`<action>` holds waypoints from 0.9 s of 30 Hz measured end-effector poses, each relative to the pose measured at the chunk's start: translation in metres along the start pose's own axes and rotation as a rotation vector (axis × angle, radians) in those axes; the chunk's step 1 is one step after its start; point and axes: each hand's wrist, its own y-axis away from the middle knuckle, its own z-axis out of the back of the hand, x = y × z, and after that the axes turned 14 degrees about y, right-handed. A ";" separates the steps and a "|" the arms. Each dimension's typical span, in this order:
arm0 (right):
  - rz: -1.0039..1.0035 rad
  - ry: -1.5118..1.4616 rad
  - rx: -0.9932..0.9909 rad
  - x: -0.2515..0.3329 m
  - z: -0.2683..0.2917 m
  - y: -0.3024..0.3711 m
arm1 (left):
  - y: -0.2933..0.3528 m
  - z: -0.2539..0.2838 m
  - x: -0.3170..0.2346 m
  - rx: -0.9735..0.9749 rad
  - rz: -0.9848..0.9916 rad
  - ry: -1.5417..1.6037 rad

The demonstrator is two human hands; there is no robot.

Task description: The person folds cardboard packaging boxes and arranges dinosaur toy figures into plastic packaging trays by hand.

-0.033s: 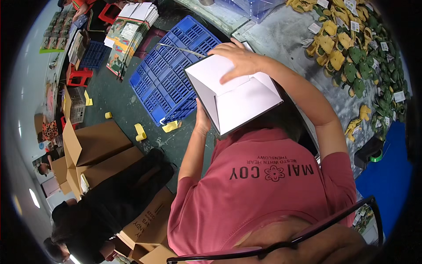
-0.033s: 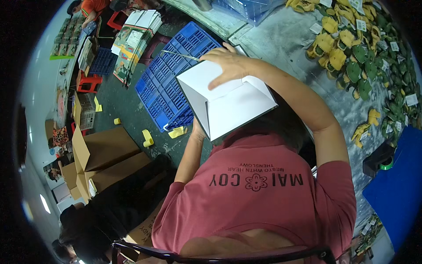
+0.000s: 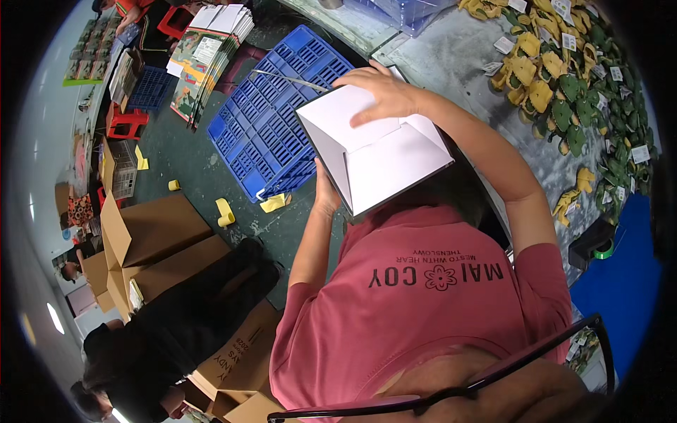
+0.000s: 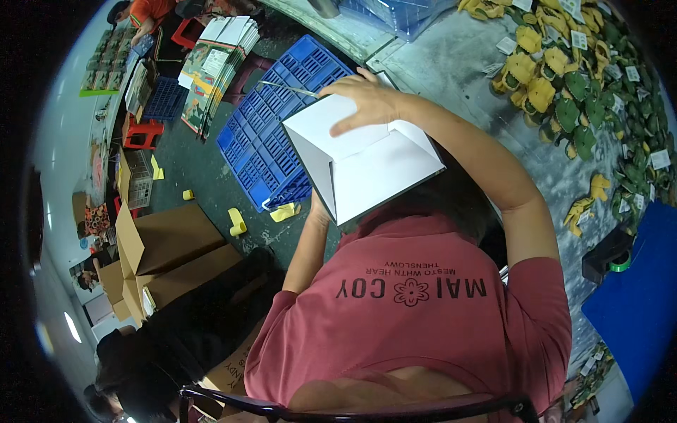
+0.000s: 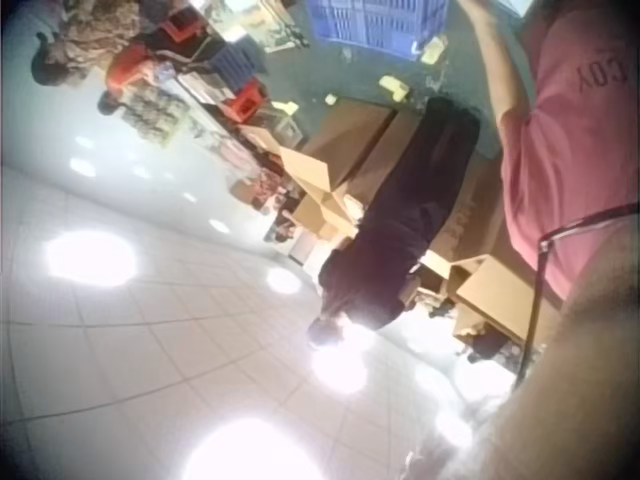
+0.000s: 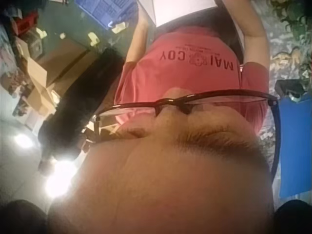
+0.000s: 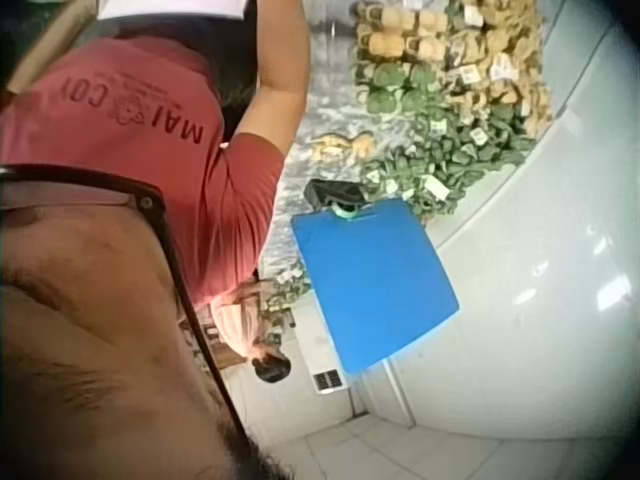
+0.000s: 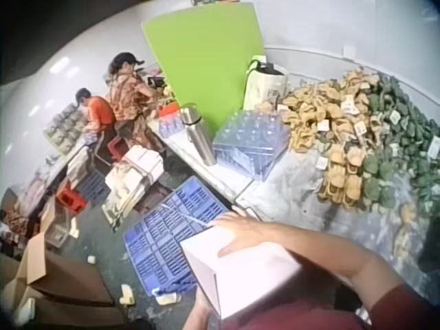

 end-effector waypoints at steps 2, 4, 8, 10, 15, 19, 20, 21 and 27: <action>-0.005 -0.150 -0.048 0.001 0.001 0.001 | -0.001 -0.009 -0.001 0.022 0.012 0.153; -0.296 0.123 -0.310 0.007 -0.012 0.007 | 0.010 -0.019 -0.007 0.078 -0.046 0.122; -0.165 -0.017 -0.481 -0.024 0.006 -0.009 | 0.040 0.011 -0.068 0.036 -0.347 0.072; -0.121 -0.139 -0.542 -0.038 0.027 0.003 | 0.075 -0.077 -0.110 -0.022 -0.552 0.031; -0.166 -0.468 -0.576 -0.010 0.069 0.002 | 0.141 -0.199 -0.181 0.057 -0.742 -0.406; -0.267 -0.504 -0.533 -0.009 0.025 -0.013 | 0.069 -0.207 -0.152 -0.215 -0.845 -1.355; -0.328 -0.541 -0.422 -0.006 0.008 -0.025 | 0.046 -0.203 -0.142 -0.204 -0.744 -1.464; -0.341 -0.566 -0.353 0.002 -0.012 -0.040 | 0.013 -0.180 -0.125 -0.181 -0.865 -1.489; -0.474 -0.350 -0.192 -0.018 -0.108 -0.080 | -0.115 -0.117 -0.040 0.232 -0.412 -1.120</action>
